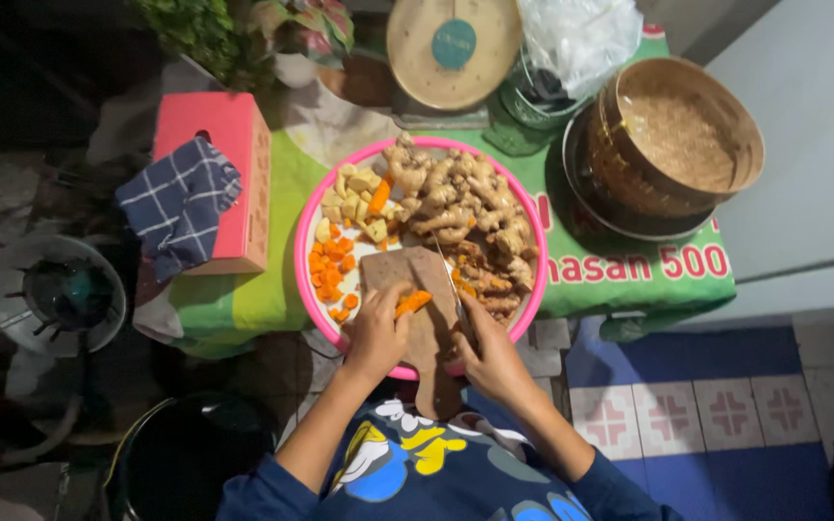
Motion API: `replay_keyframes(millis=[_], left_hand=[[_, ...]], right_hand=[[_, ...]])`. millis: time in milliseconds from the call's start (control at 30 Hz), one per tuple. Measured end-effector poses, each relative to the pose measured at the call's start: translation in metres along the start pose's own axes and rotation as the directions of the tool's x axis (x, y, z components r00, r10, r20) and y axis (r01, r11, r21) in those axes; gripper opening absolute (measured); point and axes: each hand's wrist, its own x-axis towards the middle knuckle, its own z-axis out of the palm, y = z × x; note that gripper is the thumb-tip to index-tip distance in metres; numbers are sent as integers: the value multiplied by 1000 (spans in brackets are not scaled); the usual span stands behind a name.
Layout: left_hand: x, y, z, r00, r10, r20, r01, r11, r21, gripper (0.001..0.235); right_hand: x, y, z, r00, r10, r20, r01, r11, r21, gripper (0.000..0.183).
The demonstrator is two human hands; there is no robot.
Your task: The person peels and chops carrots and ginger on a wooden cutting board placed over a pink basin. The person uses a knife to slice the vegetables into small pieces and places them into the basin.
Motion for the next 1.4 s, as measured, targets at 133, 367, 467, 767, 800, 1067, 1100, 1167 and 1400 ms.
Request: replay_keyframes(millis=[133, 367, 467, 767, 800, 1067, 1100, 1167, 1400], left_hand=[[-5, 2, 4, 999, -49, 14, 47, 994, 99, 24], [-6, 4, 11, 998, -26, -49, 34, 987, 159, 25], [-6, 4, 11, 999, -19, -30, 23, 987, 162, 26], [-4, 2, 13, 998, -52, -29, 56, 985, 166, 23], [-4, 2, 14, 998, -66, -23, 69, 984, 166, 22], [-1, 2, 17, 999, -53, -12, 54, 988, 143, 20], [0, 3, 16, 998, -57, -8, 57, 988, 141, 20], [2, 5, 15, 997, -71, 11, 68, 986, 150, 19], [7, 8, 11, 989, -134, 66, 120, 976, 182, 22]], right_hand=[[-15, -13, -7, 998, -9, 70, 15, 996, -83, 71], [-35, -25, -3, 995, 12, 96, 20, 944, -328, 67], [-37, -24, -3, 997, -25, 79, 50, 941, -335, 67], [-43, -22, -3, 994, -12, 113, 52, 931, -360, 68], [-43, -22, -3, 993, 4, 121, 42, 927, -373, 68], [-40, -15, 3, 991, 30, 127, 29, 899, -436, 67], [-39, -14, 3, 991, 23, 129, 36, 897, -441, 67], [-37, -13, 4, 990, 32, 139, 33, 898, -438, 67], [-28, -11, 5, 984, 74, 162, -2, 916, -400, 68]])
